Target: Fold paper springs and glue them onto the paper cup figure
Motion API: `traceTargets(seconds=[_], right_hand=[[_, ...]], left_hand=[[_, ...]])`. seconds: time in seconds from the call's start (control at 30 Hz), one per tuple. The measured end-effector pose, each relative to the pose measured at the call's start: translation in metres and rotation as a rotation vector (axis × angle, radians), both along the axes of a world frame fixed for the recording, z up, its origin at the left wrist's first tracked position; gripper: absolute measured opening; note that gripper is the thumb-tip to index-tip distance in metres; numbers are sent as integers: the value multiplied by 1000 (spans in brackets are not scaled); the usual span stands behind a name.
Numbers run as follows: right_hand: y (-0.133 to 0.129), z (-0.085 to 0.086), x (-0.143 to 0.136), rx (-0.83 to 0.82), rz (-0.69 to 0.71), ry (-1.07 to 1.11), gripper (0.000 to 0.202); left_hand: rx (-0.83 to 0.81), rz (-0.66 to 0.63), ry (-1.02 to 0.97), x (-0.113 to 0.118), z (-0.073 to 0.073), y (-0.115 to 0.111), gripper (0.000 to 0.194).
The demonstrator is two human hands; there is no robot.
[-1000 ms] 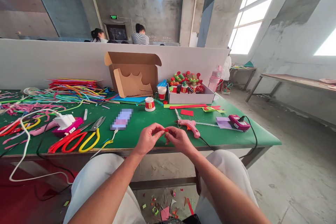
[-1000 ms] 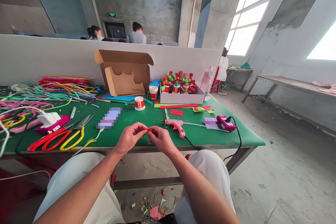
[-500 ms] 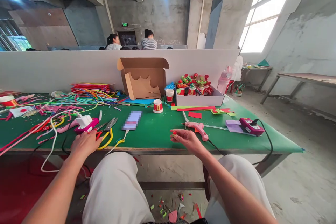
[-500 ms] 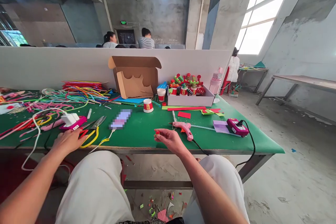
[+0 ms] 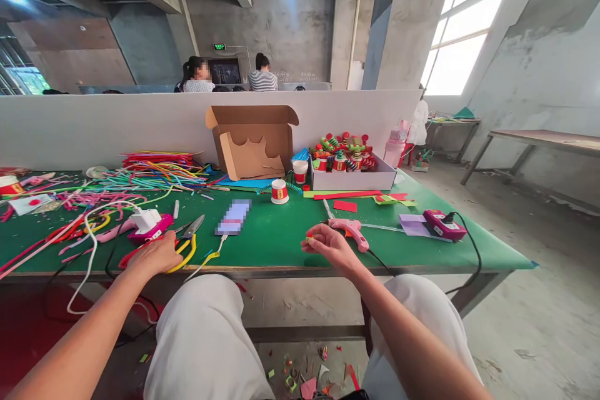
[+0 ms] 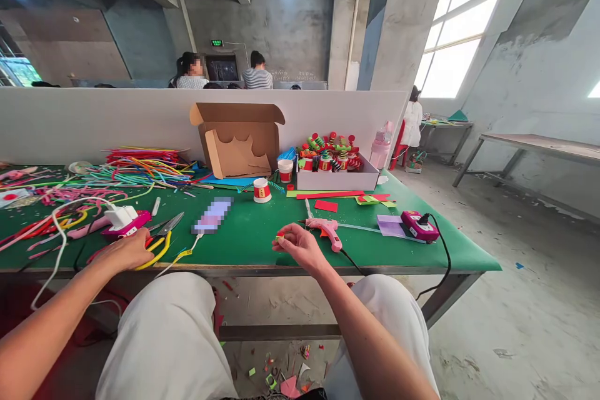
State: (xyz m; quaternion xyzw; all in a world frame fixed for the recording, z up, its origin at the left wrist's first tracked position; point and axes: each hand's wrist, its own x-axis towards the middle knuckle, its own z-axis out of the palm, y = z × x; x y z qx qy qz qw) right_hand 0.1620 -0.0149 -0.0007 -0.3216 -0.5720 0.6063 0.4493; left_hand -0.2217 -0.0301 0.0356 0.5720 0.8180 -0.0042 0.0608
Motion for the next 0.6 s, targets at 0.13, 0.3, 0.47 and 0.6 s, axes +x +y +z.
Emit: traceTargets(seconds=[0.13,0.3,0.47,0.6], right_hand=[[0,1,1,8,-7,71,38],[-2,0,-1,-39,-15,125,36],[-2,2,-3,-60,-12,146,35],[-7,5,-2,-110,-4,134,35]], left_hand=[[135,137,-410,-3,7,-4,29],[550,260,-954,8,19,-29,33],[750,25,-1336,68,23,-74,56],[427,-55,-1429,119,-1,-111,61]])
